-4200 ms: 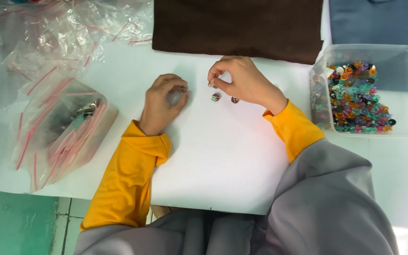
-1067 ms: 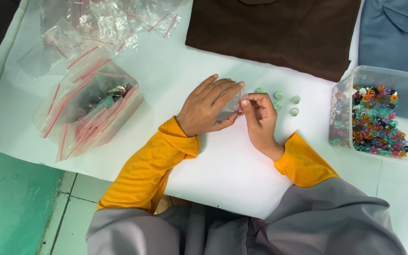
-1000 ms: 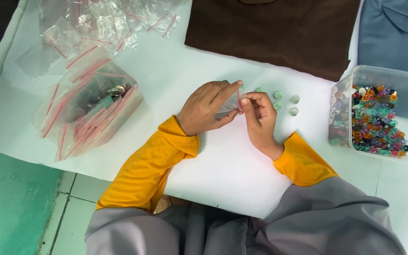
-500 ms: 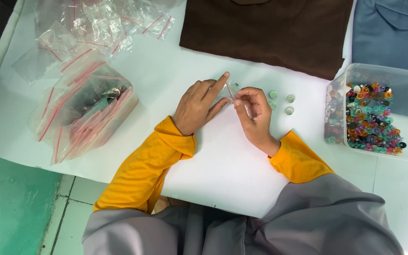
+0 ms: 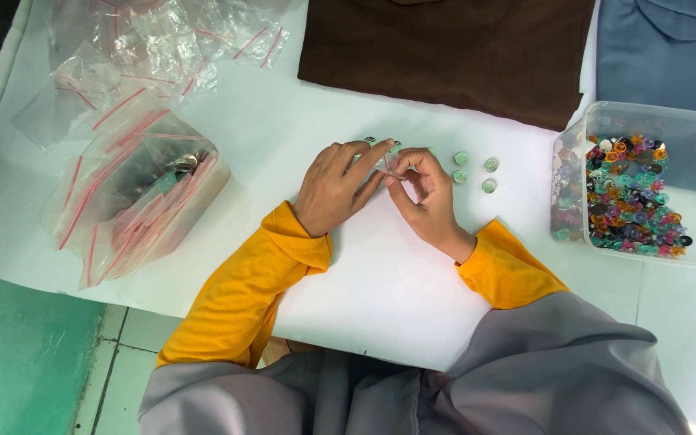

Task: Sorting green buttons from a container of mixed colors and placing them into a small plastic bag.

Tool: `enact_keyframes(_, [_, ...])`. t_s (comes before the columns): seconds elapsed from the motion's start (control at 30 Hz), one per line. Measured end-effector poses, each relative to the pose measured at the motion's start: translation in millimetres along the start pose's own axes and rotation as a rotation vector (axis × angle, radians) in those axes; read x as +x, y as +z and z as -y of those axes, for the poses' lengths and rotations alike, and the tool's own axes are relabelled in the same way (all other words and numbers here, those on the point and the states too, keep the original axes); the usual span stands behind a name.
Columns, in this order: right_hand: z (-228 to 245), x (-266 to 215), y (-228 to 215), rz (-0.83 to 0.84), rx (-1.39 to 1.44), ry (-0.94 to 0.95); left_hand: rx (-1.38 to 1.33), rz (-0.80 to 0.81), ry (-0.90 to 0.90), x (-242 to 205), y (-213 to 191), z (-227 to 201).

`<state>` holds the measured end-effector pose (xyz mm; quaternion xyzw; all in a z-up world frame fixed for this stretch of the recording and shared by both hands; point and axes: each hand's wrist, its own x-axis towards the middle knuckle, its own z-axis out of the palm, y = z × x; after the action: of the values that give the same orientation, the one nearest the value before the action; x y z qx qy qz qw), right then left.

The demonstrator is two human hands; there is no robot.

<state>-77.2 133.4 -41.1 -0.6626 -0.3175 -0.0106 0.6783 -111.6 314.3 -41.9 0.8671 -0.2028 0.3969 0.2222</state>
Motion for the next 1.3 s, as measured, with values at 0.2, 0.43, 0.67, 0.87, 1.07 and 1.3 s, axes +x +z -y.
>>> enact_keyframes(0.2, [11, 5, 1, -0.001, -0.028, 0.005, 0.001, -0.009, 0.013, 2, -4, 0])
enact_keyframes(0.43, [14, 3, 1, -0.04, -0.094, -0.111, 0.141, -0.051, 0.067, 10, -9, -5])
enact_keyframes(0.67, [10, 1, 0, 0.022, -0.12, -0.222, 0.225, -0.039, 0.098, 13, -16, -4])
enact_keyframes(0.87, [8, -2, 0, 0.051, -0.13, -0.245, 0.121, -0.014, 0.134, 17, -20, 0])
enact_keyframes(1.07, [11, -4, 2, 0.049, -0.274, -0.296, 0.065, 0.008, 0.113, 21, -34, 15])
enact_keyframes(1.3, [6, 4, 2, 0.153, -0.756, -0.395, -0.543, 0.018, -0.366, 27, -63, 35])
